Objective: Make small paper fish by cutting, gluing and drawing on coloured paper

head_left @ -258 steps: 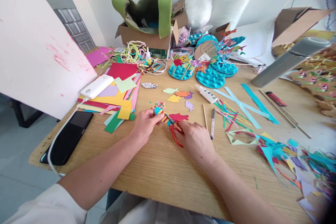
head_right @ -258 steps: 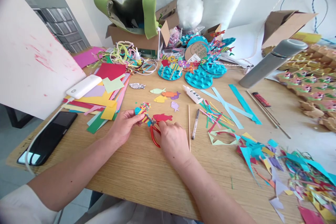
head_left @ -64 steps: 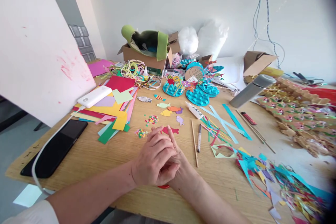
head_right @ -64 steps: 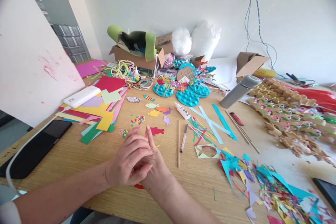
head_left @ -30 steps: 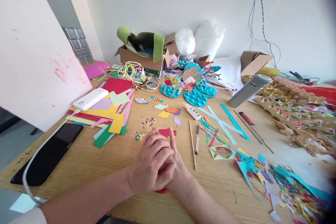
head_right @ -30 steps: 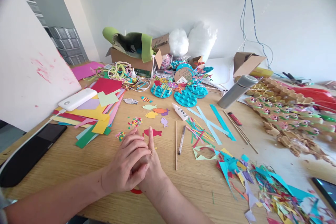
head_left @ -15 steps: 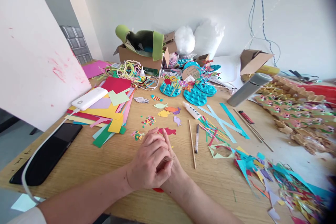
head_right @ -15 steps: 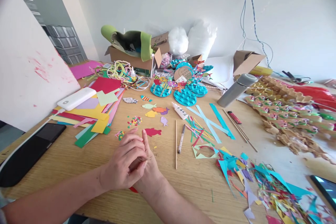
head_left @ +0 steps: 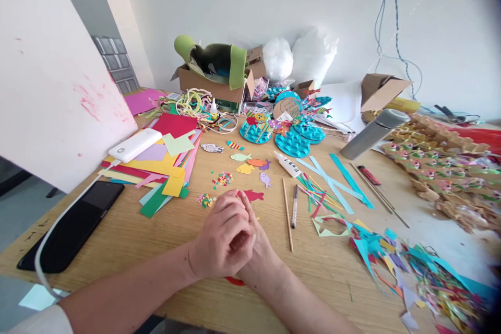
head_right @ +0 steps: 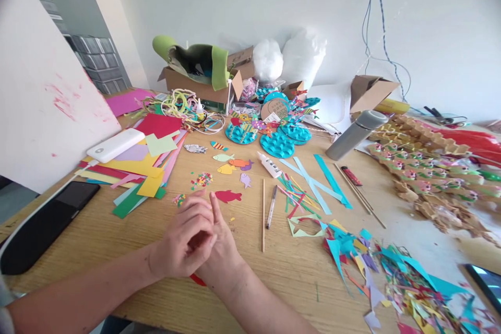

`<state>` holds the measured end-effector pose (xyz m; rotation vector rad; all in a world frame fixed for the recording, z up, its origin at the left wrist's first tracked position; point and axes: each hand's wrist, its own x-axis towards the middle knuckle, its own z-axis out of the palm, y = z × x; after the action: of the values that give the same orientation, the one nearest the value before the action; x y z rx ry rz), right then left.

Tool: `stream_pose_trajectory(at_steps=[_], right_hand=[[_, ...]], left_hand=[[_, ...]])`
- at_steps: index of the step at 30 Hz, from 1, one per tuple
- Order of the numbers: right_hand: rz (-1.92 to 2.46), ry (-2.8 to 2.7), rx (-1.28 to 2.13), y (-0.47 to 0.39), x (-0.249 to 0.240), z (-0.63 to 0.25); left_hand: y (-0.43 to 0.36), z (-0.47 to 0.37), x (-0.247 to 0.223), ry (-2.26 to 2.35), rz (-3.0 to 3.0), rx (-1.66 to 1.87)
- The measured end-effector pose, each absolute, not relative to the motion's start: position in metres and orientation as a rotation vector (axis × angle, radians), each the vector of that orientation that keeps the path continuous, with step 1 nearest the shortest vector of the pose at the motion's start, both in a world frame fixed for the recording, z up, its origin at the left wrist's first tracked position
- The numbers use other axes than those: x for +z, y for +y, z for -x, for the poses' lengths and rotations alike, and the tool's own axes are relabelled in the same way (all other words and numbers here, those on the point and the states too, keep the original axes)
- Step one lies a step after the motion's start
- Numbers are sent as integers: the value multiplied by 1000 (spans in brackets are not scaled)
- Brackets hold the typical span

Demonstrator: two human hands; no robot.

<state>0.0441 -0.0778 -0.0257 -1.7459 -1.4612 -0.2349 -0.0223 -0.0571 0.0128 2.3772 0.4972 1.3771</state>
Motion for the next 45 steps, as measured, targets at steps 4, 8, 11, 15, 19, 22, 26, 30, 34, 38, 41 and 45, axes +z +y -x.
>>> stream_pose_trajectory(at_steps=[4,8,11,15,19,22,26,30,34,38,41,45], right_hand=[[1723,-1866,-184,-74,-3,-100],[1640,-2284,-56,-64,12,-151],[1579,-2451,51,-59,8,-156],[1595,-2533,68,-60,-1,-146],[1604,-2564,122,-65,4,-154],[1579,-2595,207,-70,12,-167],[1623,-2539,133,-81,16,-175],[1639,-2545,157,-89,13,-179],[1787,-2506,106,-88,12,-193],[1868,-2459,-65,-78,11,-198],[1760,-2491,-89,-71,5,-191],[1662,-2520,-83,-67,-9,-183]], left_hand=[[-40,32,10,739,-2169,1559],[-18,38,1,951,-2061,1583],[-10,38,-3,1015,-2058,1561],[-10,37,-2,1058,-2083,1492],[-9,37,-3,1037,-2104,1470],[-9,37,-4,1008,-2117,1474],[-9,37,-4,975,-2144,1449],[-8,35,-3,971,-2235,1380],[-5,32,-8,938,-2398,1185],[-6,28,-18,879,-2578,920],[-9,28,-22,874,-2697,720],[-11,29,-22,880,-2762,598]])
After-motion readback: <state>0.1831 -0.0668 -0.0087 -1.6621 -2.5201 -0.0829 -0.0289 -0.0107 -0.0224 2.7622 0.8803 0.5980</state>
